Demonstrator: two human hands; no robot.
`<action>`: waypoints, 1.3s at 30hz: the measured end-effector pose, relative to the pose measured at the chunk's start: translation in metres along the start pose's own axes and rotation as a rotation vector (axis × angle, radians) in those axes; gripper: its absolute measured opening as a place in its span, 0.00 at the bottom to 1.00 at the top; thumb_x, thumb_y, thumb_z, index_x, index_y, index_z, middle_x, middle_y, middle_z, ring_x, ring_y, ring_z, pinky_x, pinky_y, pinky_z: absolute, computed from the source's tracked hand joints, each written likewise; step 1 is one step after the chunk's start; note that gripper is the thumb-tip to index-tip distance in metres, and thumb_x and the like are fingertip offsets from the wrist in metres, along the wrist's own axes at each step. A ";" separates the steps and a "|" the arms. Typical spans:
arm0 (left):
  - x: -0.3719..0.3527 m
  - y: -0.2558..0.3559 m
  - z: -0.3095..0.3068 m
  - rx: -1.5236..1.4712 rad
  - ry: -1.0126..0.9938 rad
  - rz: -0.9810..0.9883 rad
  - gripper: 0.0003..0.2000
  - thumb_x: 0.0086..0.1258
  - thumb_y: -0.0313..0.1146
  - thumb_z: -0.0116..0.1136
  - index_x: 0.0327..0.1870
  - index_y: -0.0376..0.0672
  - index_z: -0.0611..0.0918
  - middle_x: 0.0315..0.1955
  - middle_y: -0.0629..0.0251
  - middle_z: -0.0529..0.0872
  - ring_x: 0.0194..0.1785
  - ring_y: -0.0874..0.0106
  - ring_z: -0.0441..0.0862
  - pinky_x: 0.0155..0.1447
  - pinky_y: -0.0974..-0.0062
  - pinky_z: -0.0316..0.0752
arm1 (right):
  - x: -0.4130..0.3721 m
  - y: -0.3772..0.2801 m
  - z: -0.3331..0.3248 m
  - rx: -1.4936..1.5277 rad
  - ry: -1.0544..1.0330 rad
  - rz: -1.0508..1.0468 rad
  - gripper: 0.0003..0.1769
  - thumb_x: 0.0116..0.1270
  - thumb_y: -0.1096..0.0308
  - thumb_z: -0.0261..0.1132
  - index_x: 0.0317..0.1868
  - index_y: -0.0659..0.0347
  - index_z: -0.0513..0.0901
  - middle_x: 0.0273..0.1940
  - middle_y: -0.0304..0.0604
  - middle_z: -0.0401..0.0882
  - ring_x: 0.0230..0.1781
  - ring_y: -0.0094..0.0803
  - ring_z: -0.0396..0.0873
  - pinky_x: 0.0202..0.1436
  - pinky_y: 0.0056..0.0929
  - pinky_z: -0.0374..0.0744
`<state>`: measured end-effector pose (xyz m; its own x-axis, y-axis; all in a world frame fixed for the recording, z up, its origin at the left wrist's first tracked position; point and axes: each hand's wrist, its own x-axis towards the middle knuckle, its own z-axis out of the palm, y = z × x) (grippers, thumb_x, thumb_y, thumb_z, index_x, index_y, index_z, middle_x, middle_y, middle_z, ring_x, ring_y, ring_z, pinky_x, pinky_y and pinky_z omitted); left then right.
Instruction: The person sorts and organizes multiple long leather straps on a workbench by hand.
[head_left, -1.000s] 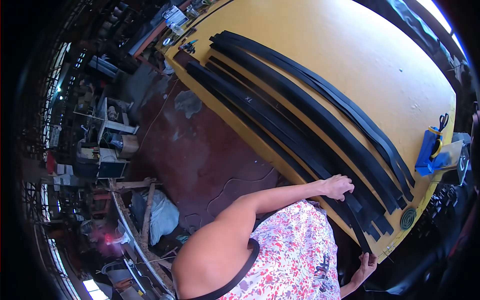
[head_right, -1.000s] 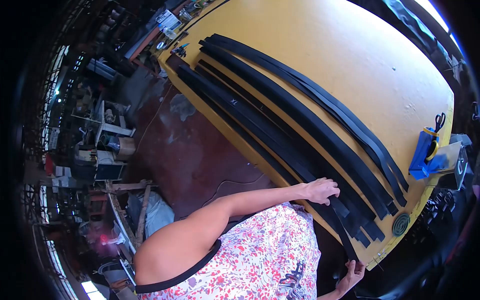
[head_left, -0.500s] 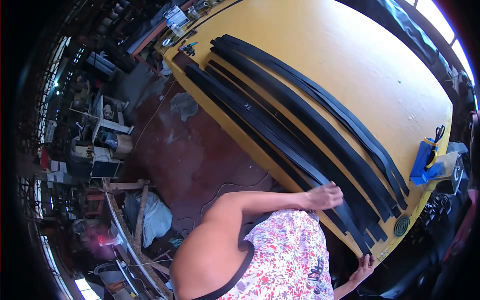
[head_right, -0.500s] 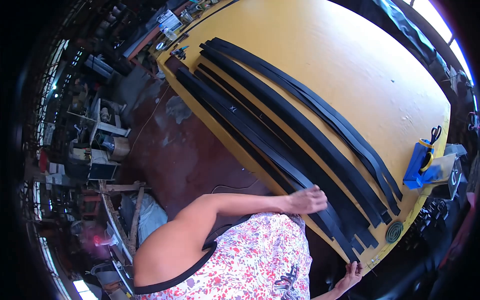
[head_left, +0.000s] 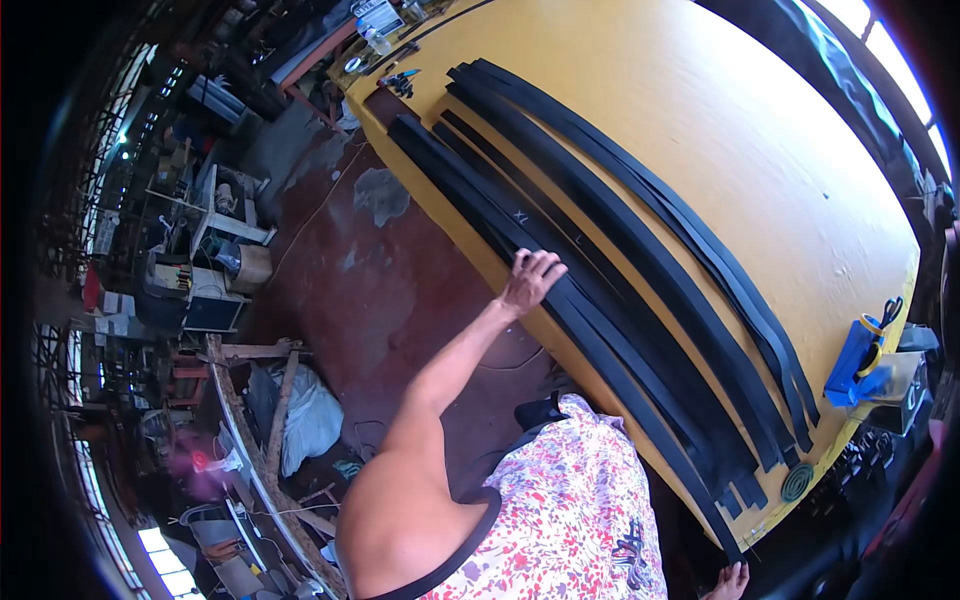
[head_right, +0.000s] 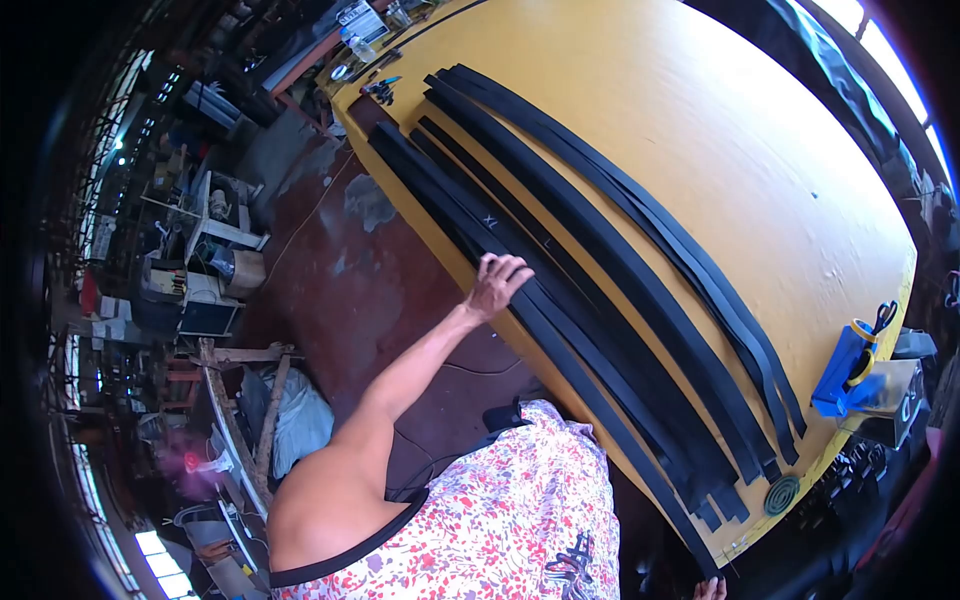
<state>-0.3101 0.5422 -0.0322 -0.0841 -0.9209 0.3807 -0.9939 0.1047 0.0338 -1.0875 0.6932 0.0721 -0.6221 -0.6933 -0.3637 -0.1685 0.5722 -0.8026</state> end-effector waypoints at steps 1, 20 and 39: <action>-0.001 -0.014 0.000 0.025 0.014 -0.023 0.16 0.66 0.30 0.52 0.54 0.50 0.80 0.53 0.66 0.76 0.60 0.66 0.72 0.64 0.56 0.60 | 0.031 0.023 -0.025 0.029 -0.004 0.069 0.15 0.69 0.64 0.68 0.53 0.56 0.78 0.37 0.35 0.81 0.32 0.18 0.76 0.39 0.17 0.78; 0.122 -0.304 -0.147 0.415 0.151 -0.116 0.26 0.59 0.16 0.45 0.60 0.42 0.77 0.54 0.57 0.80 0.62 0.59 0.75 0.67 0.61 0.68 | 0.114 -0.154 -0.174 0.179 0.379 -0.267 0.25 0.74 0.68 0.55 0.69 0.65 0.70 0.64 0.53 0.73 0.63 0.42 0.74 0.70 0.34 0.70; 0.353 -0.597 0.018 0.842 -0.072 0.128 0.23 0.75 0.27 0.41 0.72 0.44 0.65 0.66 0.60 0.73 0.66 0.59 0.72 0.66 0.63 0.72 | 0.157 -0.196 0.217 -0.065 0.223 0.083 0.15 0.66 0.68 0.70 0.50 0.65 0.82 0.34 0.37 0.85 0.27 0.18 0.80 0.29 0.16 0.77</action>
<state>0.2524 0.1478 0.0655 -0.1756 -0.9456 0.2737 -0.6952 -0.0777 -0.7146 -0.9868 0.3771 0.0695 -0.7879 -0.5332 -0.3081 -0.1541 0.6550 -0.7397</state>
